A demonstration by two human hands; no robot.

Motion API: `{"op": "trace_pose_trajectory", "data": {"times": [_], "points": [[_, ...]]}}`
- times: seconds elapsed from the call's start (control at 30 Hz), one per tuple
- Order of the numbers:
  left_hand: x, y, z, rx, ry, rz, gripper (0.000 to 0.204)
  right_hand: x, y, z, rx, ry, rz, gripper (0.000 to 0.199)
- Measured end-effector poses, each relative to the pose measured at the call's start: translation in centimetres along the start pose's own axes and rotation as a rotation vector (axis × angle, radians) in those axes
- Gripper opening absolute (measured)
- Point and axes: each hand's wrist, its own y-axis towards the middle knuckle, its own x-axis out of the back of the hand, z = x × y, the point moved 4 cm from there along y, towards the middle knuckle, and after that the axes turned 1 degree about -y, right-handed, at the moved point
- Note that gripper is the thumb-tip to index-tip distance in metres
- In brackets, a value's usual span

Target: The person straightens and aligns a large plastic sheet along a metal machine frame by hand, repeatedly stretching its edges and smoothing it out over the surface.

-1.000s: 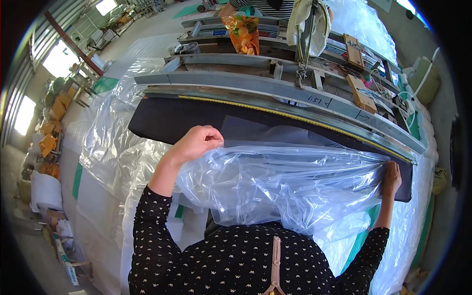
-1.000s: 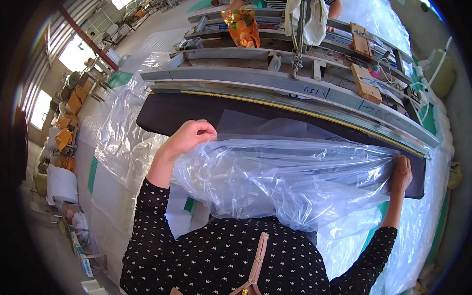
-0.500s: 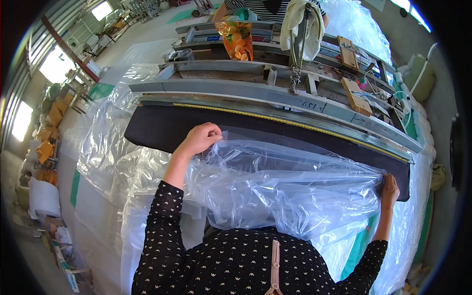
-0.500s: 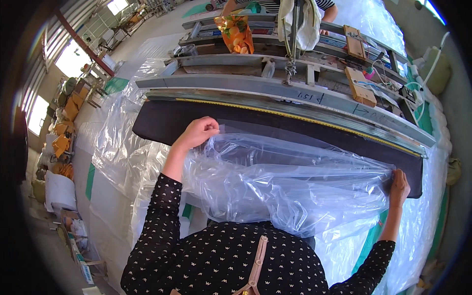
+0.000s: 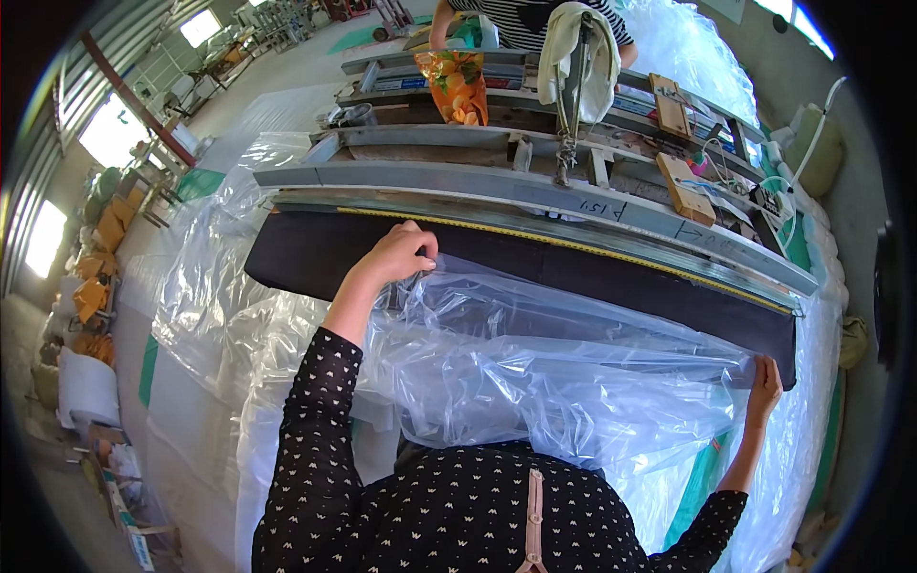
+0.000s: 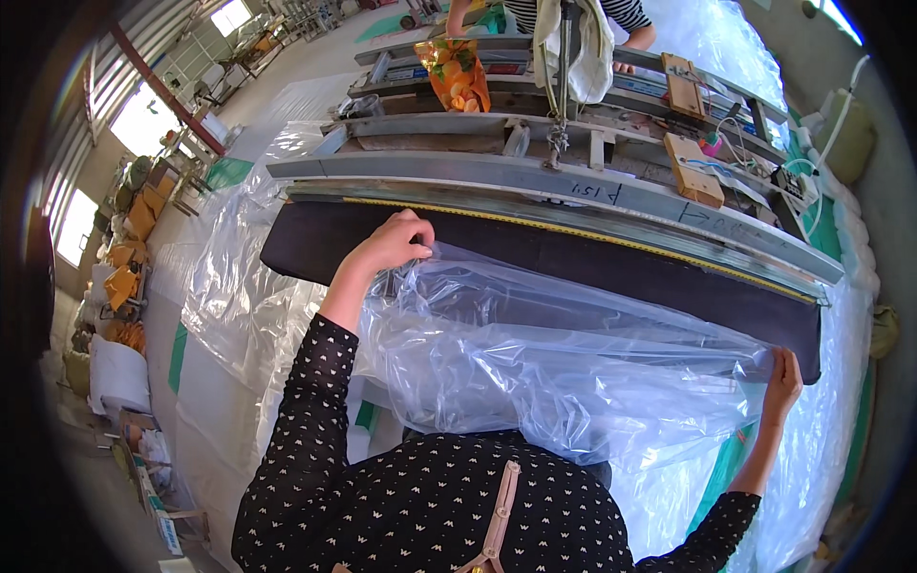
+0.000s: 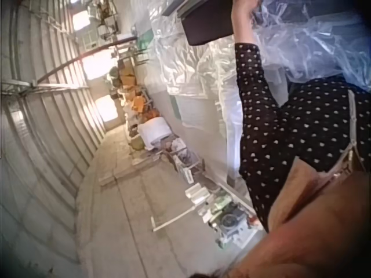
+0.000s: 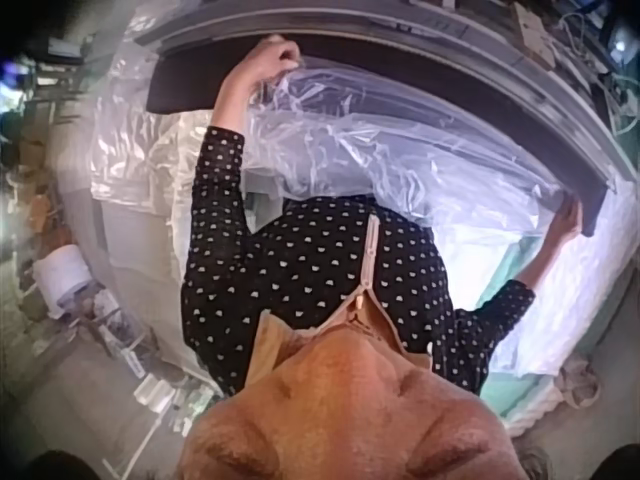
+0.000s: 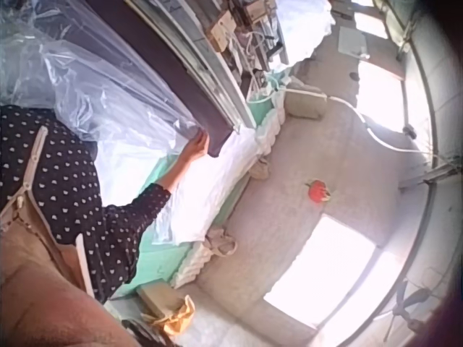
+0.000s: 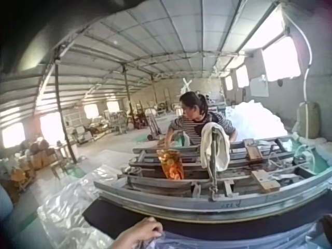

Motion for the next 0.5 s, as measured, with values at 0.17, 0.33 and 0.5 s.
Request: {"op": "trace_pose_trajectory", "data": {"times": [0.17, 0.33, 0.5], "points": [[3.2, 0.1, -0.7, 0.180, -0.741, 0.139, 0.012, 0.4, 1.8, -5.6, -0.261, 0.404, 0.143, 0.009], [9.6, -0.5, -1.9, 0.281, -1.347, -0.579, 0.011, 4.8, 7.2, -3.4, -0.405, 1.025, 0.080, 0.011], [11.7, -4.2, -3.4, 0.322, -0.906, -1.234, 0.012, 5.6, 7.4, 5.3, 0.187, 0.060, -0.322, 0.032]]}}
